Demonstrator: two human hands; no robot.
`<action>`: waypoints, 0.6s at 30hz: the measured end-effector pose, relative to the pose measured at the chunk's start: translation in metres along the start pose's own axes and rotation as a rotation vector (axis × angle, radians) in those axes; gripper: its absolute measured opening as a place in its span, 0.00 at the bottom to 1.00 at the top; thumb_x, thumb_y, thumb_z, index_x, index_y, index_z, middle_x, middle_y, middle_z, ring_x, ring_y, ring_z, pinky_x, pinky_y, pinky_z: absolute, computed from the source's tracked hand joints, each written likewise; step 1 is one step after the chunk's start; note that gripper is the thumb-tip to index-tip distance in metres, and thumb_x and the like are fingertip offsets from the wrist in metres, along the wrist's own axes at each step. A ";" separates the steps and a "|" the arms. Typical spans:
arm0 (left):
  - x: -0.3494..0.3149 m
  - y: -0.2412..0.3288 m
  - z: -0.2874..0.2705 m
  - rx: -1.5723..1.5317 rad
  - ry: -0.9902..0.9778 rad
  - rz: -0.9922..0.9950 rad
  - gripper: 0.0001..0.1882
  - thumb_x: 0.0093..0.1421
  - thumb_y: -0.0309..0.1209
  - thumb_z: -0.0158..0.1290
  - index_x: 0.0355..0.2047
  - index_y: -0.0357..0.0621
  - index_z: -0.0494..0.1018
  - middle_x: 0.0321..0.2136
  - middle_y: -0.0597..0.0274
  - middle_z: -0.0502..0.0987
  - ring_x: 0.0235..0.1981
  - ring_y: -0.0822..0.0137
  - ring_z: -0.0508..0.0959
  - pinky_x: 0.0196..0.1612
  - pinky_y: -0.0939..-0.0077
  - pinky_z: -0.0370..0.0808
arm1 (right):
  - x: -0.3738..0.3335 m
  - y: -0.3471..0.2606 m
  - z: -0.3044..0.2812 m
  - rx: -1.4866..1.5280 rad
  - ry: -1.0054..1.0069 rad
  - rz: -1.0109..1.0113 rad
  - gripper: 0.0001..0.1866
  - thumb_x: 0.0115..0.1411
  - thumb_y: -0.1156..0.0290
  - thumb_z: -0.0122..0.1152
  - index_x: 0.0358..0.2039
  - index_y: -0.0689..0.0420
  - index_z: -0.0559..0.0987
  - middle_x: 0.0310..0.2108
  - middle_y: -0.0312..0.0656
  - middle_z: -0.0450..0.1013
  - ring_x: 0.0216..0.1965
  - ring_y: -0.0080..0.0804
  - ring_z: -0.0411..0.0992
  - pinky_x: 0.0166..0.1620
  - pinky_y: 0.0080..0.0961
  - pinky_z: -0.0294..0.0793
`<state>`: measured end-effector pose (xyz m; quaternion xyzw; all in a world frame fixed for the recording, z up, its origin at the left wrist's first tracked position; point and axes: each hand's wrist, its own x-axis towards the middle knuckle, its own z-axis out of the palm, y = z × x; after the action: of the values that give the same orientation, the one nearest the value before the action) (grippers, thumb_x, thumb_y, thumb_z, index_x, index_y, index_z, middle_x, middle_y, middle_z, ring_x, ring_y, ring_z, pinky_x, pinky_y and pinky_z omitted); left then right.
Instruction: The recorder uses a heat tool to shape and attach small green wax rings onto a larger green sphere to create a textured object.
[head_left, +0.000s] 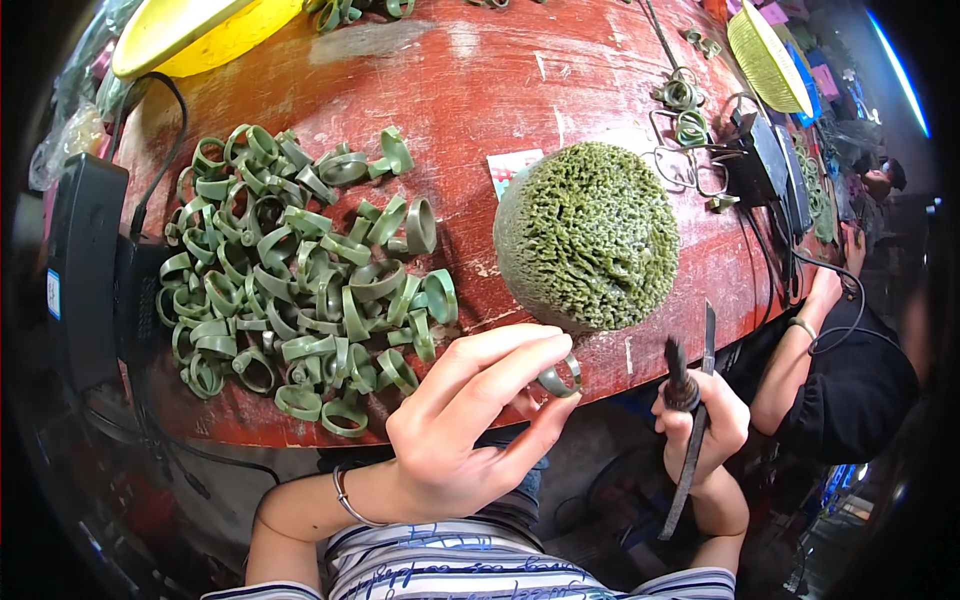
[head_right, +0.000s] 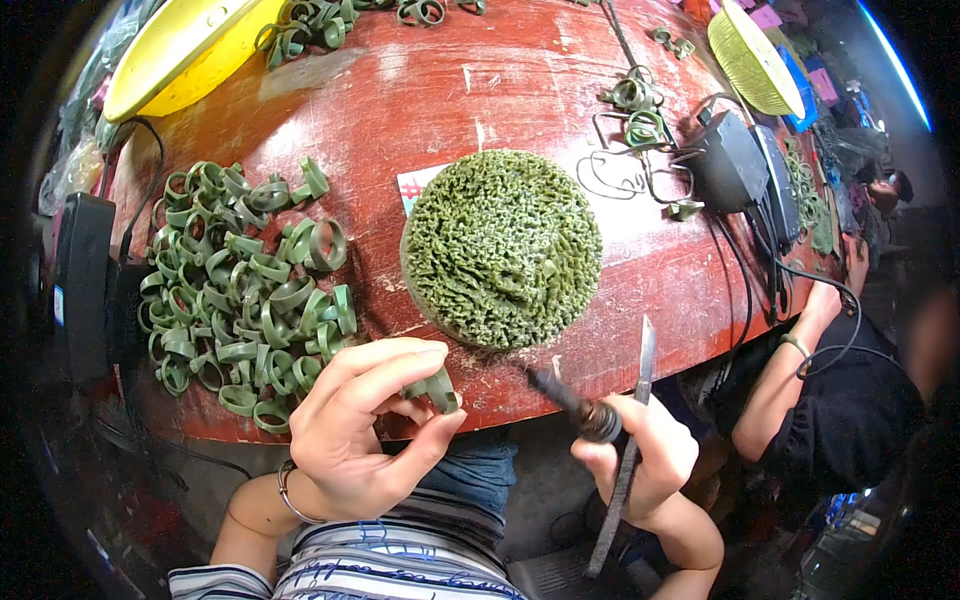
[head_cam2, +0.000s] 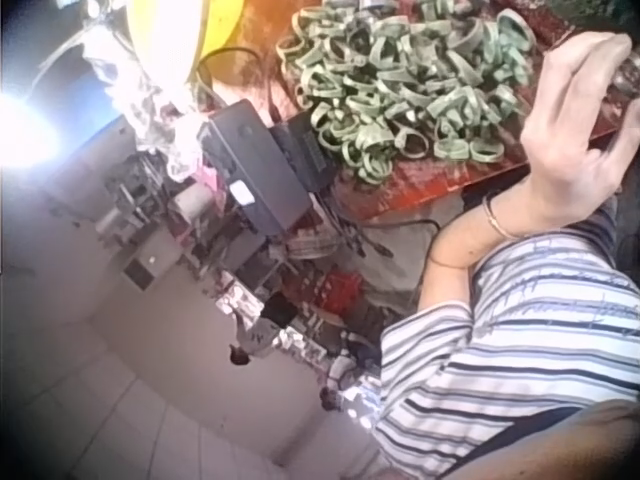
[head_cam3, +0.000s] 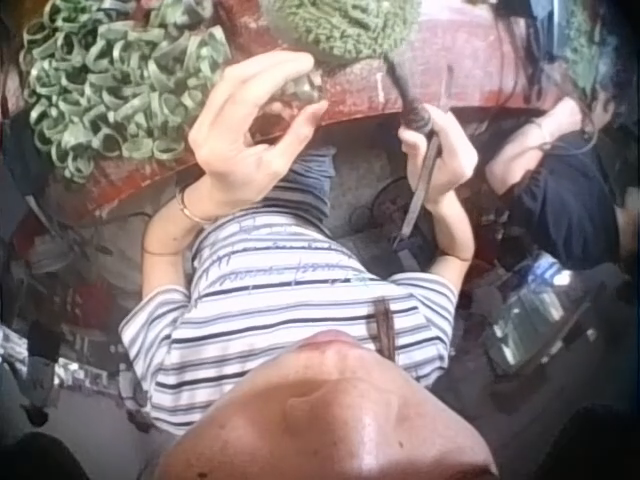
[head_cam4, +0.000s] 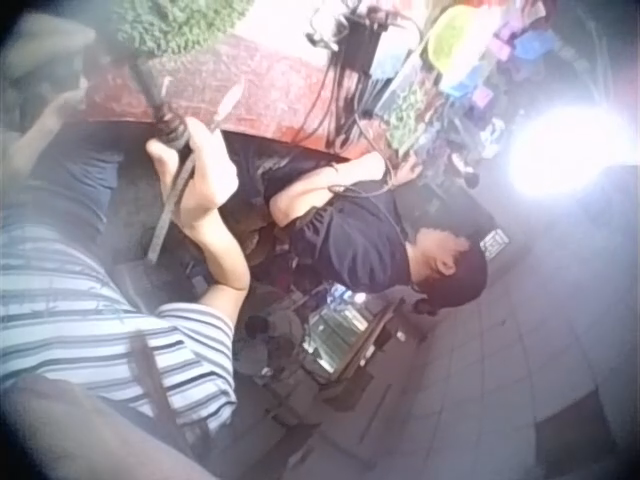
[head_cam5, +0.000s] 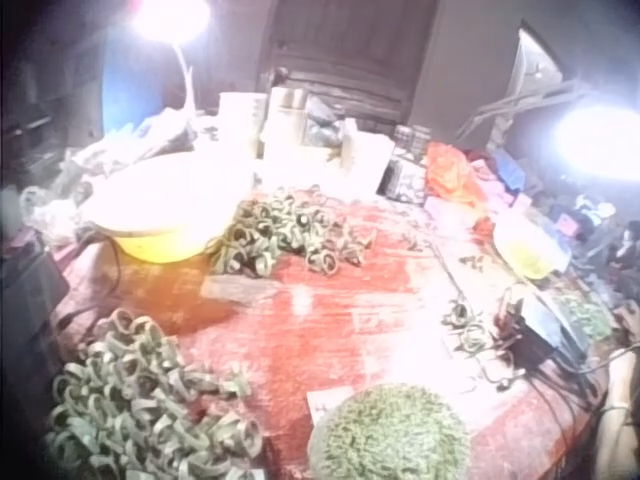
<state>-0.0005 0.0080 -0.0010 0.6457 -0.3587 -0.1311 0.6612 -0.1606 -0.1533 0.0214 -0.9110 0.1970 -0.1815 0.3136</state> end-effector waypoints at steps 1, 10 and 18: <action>0.000 0.001 0.000 0.007 0.004 -0.003 0.22 0.44 0.16 0.60 0.42 0.32 0.70 0.41 0.49 0.70 0.32 0.72 0.75 0.28 0.86 0.77 | 0.003 -0.001 0.002 -0.004 -0.015 -0.075 0.21 0.49 0.57 0.65 0.29 0.66 0.74 0.19 0.43 0.69 0.18 0.33 0.69 0.22 0.22 0.68; -0.001 -0.001 0.001 0.073 0.045 0.025 0.22 0.43 0.17 0.61 0.41 0.34 0.71 0.39 0.50 0.70 0.31 0.74 0.75 0.27 0.86 0.76 | 0.006 0.010 0.016 -0.058 -0.064 -0.208 0.23 0.47 0.54 0.65 0.28 0.64 0.74 0.19 0.43 0.70 0.18 0.34 0.70 0.21 0.23 0.69; -0.001 -0.003 0.000 0.138 0.055 0.086 0.22 0.43 0.19 0.62 0.41 0.34 0.70 0.37 0.52 0.70 0.32 0.70 0.74 0.29 0.84 0.73 | 0.007 0.009 0.015 -0.075 -0.055 -0.214 0.24 0.46 0.53 0.66 0.27 0.65 0.74 0.18 0.43 0.70 0.17 0.33 0.69 0.20 0.22 0.69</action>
<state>0.0001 0.0080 -0.0044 0.6770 -0.3762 -0.0597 0.6297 -0.1495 -0.1557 0.0056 -0.9425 0.0966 -0.1816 0.2635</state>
